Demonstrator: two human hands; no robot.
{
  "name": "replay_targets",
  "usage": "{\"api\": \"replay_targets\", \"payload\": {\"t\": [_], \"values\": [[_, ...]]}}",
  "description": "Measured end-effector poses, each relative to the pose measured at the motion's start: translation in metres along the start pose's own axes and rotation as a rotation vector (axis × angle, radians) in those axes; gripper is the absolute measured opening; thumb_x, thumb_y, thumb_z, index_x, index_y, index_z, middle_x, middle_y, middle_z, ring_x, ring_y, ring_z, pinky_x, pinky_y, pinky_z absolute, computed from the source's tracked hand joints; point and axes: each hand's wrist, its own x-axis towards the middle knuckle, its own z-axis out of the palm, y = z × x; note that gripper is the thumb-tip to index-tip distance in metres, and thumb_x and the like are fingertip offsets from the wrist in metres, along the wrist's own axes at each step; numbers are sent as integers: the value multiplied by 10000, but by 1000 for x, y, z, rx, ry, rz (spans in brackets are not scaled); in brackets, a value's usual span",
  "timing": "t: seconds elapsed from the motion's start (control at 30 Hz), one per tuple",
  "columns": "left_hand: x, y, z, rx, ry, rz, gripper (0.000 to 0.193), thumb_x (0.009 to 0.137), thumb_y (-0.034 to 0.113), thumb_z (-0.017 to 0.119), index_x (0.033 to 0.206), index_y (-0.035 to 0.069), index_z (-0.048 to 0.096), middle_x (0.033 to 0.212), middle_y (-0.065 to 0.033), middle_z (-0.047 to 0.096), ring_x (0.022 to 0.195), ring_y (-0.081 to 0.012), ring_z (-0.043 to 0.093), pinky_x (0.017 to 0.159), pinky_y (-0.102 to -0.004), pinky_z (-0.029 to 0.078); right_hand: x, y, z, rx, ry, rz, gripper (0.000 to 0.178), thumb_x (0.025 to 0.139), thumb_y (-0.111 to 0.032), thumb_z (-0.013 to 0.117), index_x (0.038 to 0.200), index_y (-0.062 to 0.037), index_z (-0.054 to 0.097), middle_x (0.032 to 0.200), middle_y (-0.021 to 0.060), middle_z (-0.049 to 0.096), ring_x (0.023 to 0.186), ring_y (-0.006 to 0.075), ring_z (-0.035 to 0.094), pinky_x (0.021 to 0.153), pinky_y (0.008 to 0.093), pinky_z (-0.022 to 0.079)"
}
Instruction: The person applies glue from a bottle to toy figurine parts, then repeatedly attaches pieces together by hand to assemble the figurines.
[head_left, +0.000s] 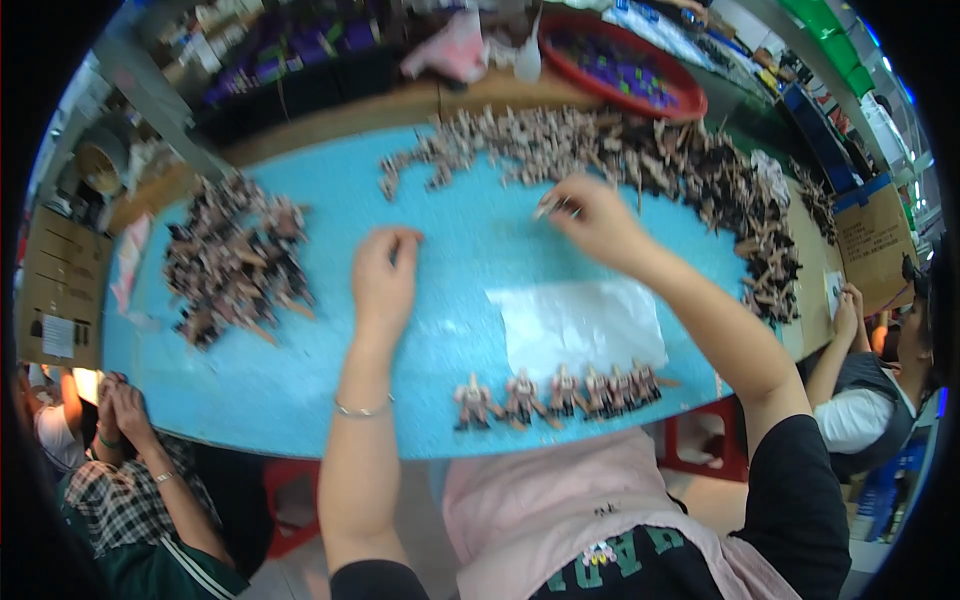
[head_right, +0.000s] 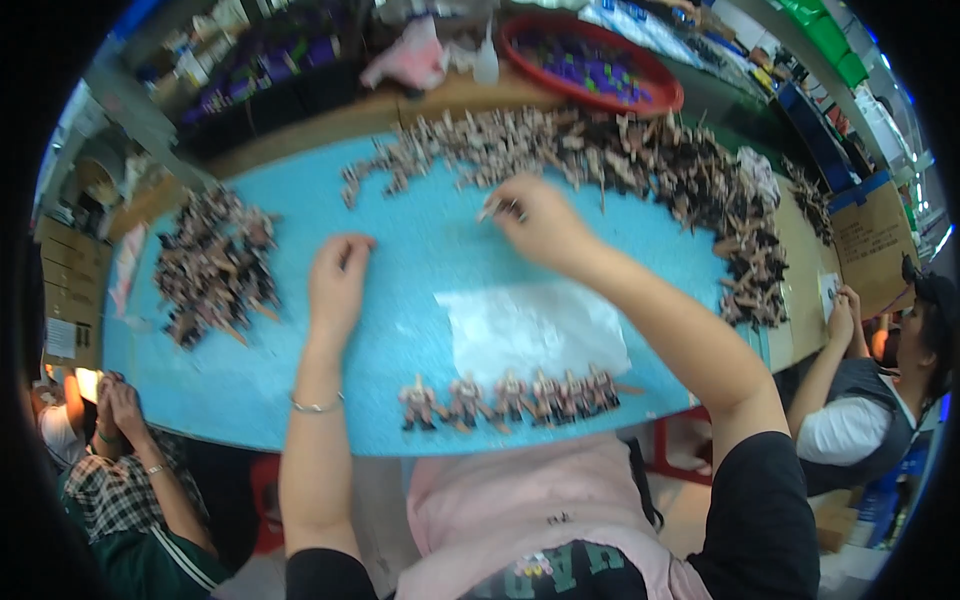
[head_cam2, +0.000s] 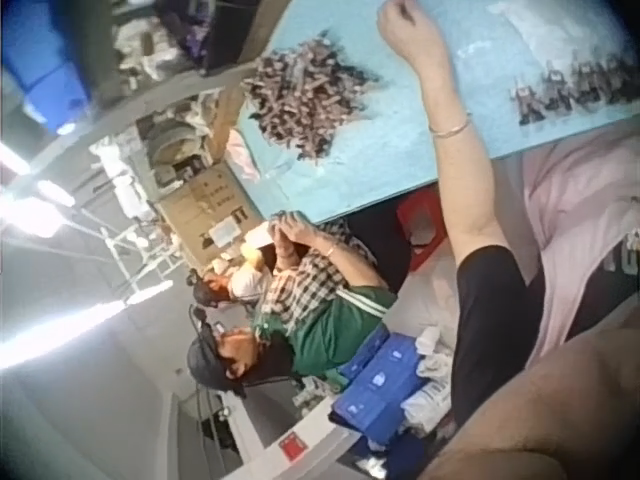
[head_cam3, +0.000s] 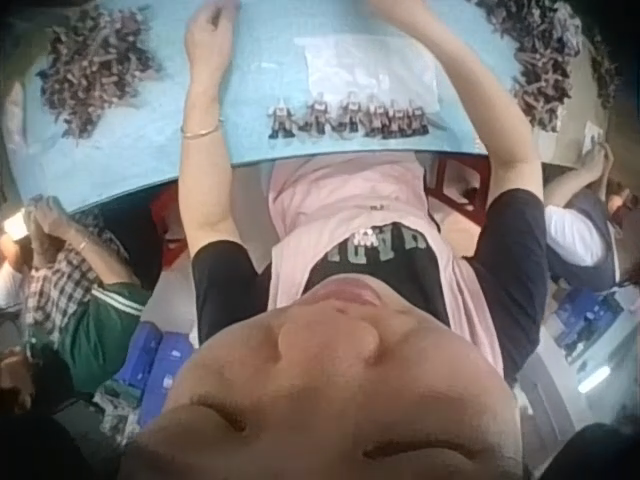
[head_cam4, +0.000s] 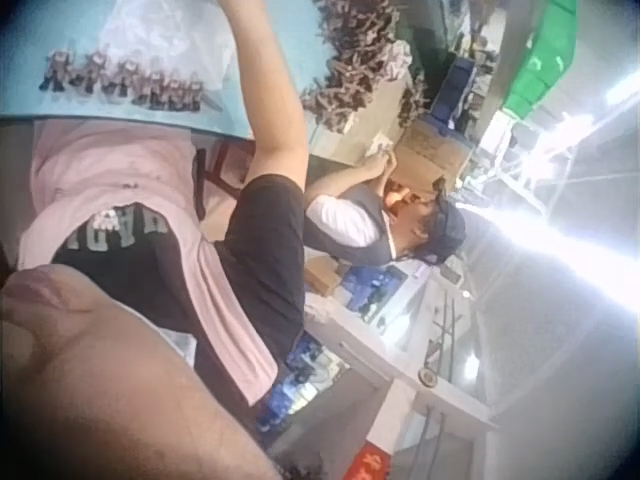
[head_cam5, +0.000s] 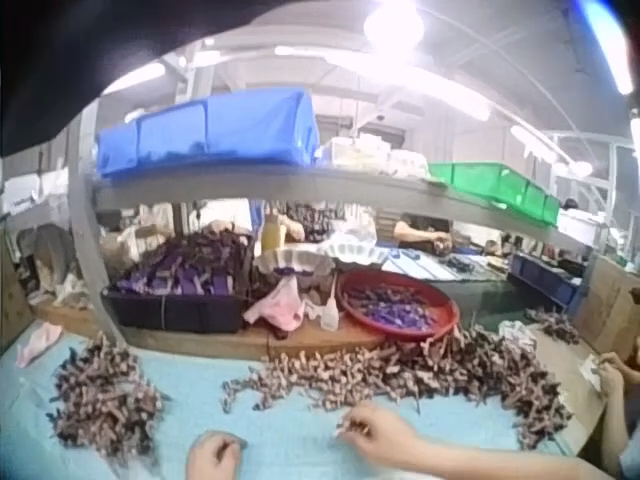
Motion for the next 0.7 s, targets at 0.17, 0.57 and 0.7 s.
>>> {"api": "replay_targets", "payload": {"t": [0.17,0.57,0.7], "values": [[11,8,-5,-9,-27,-11,160,877,128,560,892,6,663,883,-128,629,805,-239,596,722,-324,462,-61,3,-56,30,-63,260,179,857,-55,622,1027,-8,652,902,38,648,799,105,582,716,255,468],[1,7,0,52,-66,-81,176,906,143,550,962,39,681,922,-48,617,796,-130,551,704,-259,440,-110,-24,-29,66,-101,165,114,783,-7,655,895,-24,646,862,105,582,773,241,597,696,329,483],[2,4,0,41,-70,-82,171,909,141,553,965,43,682,929,-41,622,804,-120,555,707,-252,439,-110,-20,-26,2,-126,122,129,775,1,647,903,-18,646,866,112,583,788,271,593,686,347,484]]}}
